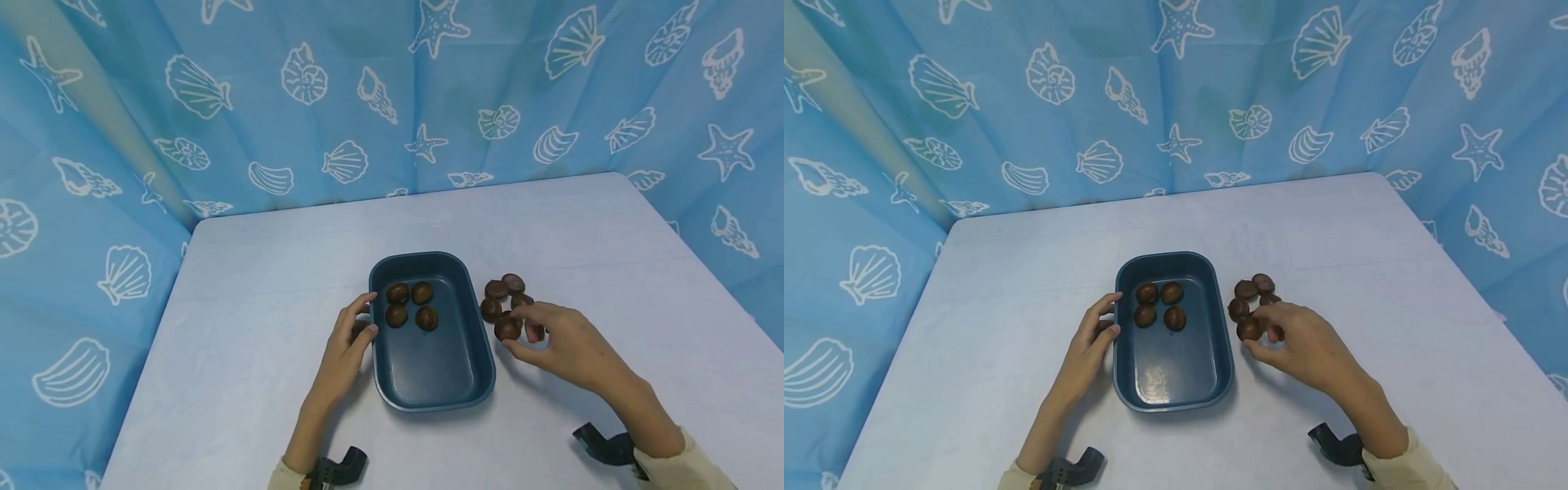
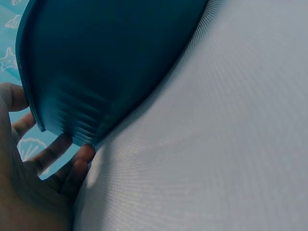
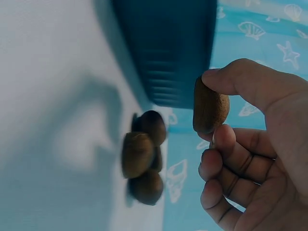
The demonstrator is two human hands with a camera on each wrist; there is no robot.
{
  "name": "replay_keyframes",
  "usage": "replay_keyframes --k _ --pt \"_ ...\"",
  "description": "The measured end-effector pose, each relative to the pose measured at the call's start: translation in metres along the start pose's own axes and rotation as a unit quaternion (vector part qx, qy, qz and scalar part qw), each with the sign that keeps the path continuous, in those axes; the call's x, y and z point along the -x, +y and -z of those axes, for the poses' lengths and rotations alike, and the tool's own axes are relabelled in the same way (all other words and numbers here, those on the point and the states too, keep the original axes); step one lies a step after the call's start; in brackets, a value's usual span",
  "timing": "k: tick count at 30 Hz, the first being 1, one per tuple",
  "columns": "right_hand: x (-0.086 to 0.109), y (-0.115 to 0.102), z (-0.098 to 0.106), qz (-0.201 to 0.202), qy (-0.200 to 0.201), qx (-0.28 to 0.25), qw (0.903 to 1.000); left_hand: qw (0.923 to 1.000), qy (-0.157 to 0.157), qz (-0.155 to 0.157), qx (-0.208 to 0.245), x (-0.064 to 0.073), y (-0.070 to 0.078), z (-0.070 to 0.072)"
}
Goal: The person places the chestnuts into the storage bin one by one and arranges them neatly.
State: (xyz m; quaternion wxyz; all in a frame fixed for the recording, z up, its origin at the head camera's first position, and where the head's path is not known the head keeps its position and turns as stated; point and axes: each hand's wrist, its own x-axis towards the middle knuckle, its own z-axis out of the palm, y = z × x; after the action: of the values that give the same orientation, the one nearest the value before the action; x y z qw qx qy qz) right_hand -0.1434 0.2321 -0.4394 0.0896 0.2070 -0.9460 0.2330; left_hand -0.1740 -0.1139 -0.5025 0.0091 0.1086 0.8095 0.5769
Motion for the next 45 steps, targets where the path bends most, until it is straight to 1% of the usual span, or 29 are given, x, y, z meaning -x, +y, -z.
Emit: replay_keyframes --k 5,8,11,15,18,21,25,34,40,45 --pt "-0.008 -0.01 0.006 0.001 -0.008 -0.005 1.0 1.0 -0.004 -0.007 -0.006 0.001 0.002 0.002" --pt "-0.012 -0.017 0.008 -0.012 -0.022 -0.007 0.9997 0.9999 -0.008 -0.009 0.001 0.001 0.003 0.003" --pt "-0.016 -0.023 0.008 -0.014 -0.033 -0.013 0.9993 0.9999 -0.012 -0.003 0.007 0.004 0.022 0.005" --pt "-0.022 -0.028 0.005 -0.003 -0.035 -0.018 0.9992 0.9999 -0.009 0.002 0.01 0.004 0.026 0.005" --pt "-0.024 -0.031 0.004 0.007 -0.031 -0.016 0.9994 0.9999 -0.007 -0.004 0.006 0.0 0.008 0.002" --pt "-0.027 -0.032 0.002 0.021 -0.022 -0.016 0.9994 0.9999 -0.008 -0.011 -0.002 -0.001 0.003 0.002" --pt "-0.031 -0.033 -0.003 0.033 -0.018 -0.022 0.999 0.9998 -0.009 -0.019 -0.007 -0.001 0.003 0.003" --pt "-0.042 -0.042 -0.009 0.054 -0.045 -0.013 0.9975 0.9998 -0.006 -0.019 -0.005 0.001 -0.001 0.002" --pt "-0.049 -0.049 -0.009 0.068 -0.048 -0.016 0.9964 0.9996 -0.008 -0.026 -0.004 0.0 -0.002 0.001" --pt "-0.056 -0.056 -0.01 0.072 -0.061 -0.012 0.9955 0.9996 -0.008 -0.026 -0.001 -0.001 -0.001 0.002"
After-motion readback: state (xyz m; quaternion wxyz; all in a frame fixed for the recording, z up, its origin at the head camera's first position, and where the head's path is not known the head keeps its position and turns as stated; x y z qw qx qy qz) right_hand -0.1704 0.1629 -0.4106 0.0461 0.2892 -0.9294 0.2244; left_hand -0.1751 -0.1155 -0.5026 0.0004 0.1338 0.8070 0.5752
